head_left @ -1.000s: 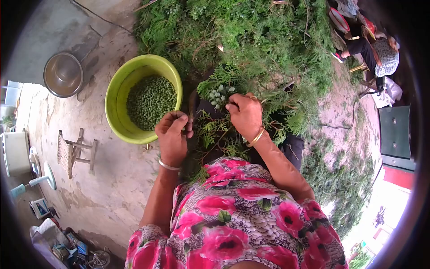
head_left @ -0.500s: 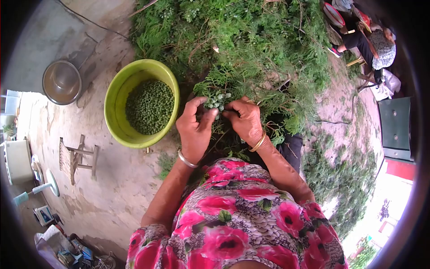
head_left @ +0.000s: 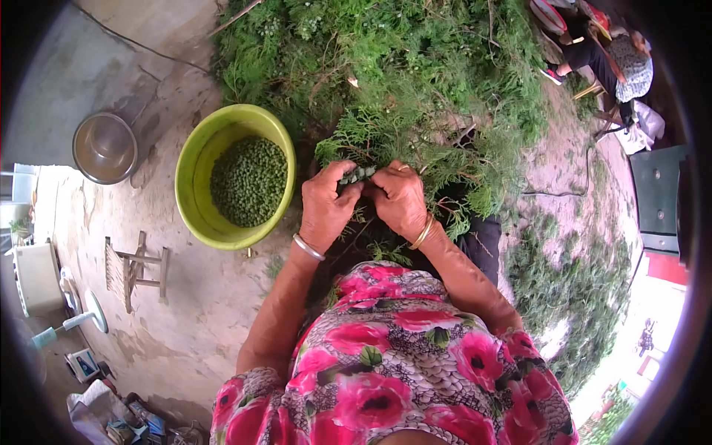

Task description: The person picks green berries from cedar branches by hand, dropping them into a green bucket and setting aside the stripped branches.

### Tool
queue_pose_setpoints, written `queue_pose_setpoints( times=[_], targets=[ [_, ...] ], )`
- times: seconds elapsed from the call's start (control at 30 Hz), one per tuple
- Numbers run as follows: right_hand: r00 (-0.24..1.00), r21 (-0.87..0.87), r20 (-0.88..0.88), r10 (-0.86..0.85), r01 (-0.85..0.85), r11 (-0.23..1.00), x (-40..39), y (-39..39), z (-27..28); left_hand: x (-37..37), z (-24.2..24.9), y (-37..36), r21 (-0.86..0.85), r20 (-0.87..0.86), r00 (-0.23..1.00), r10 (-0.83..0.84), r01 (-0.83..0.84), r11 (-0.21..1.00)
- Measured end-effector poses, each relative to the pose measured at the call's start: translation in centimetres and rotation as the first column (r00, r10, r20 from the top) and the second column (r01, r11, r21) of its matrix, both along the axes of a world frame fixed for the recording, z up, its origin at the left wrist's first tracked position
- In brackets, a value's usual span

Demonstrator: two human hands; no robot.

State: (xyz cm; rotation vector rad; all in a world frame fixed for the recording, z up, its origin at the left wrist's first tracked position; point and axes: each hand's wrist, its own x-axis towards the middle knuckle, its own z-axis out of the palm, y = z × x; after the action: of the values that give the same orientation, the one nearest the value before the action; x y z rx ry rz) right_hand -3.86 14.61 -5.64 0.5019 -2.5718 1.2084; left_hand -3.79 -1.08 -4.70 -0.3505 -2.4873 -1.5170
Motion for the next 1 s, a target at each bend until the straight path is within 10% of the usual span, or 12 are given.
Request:
queue_pose_setpoints(
  times=[0.33, 0.4, 0.57, 0.67, 0.73, 0.93, 1.0],
  targets=[
    [0.997, 0.030, 0.076, 0.025, -0.027, 0.999, -0.2, 0.4, 0.2, 0.9, -0.5, 0.0, 0.095, -0.058, 0.993, 0.098, -0.092, 0.991],
    [0.995, -0.026, 0.093, 0.022, -0.020, 0.999, -0.1, 0.4, 0.2, 1.2, 0.6, -0.8, 0.530, 0.495, 0.869, 0.005, -0.307, 0.790],
    [0.995, -0.087, 0.097, 0.014, -0.006, 0.996, 0.2, 0.7, 0.2, 0.1, 1.5, -7.1, 0.666, 0.515, 0.822, 0.244, -0.563, 0.490],
    [0.991, -0.116, 0.134, 0.019, -0.003, 0.993, 0.1, 0.5, 0.2, -0.2, 0.0, -13.9, 0.593, 0.287, 0.903, 0.319, -0.429, 0.682],
    [0.983, -0.193, 0.181, -0.016, 0.051, 0.980, 0.1, 0.4, 0.0, -0.9, 1.7, -15.4, -0.067, -0.121, 0.845, 0.520, -0.530, 0.846],
    [0.970, -0.303, 0.244, -0.018, 0.094, 0.948, -0.1, 0.4, 0.2, -0.4, 3.1, -10.7, -0.070, -0.212, 0.840, 0.500, -0.523, 0.849],
    [0.966, -0.307, 0.257, -0.015, 0.097, 0.947, -0.1, 0.4, 0.6, 0.6, 5.3, -5.7, 0.069, 0.185, 0.971, 0.150, -0.165, 0.984]
  ],
)
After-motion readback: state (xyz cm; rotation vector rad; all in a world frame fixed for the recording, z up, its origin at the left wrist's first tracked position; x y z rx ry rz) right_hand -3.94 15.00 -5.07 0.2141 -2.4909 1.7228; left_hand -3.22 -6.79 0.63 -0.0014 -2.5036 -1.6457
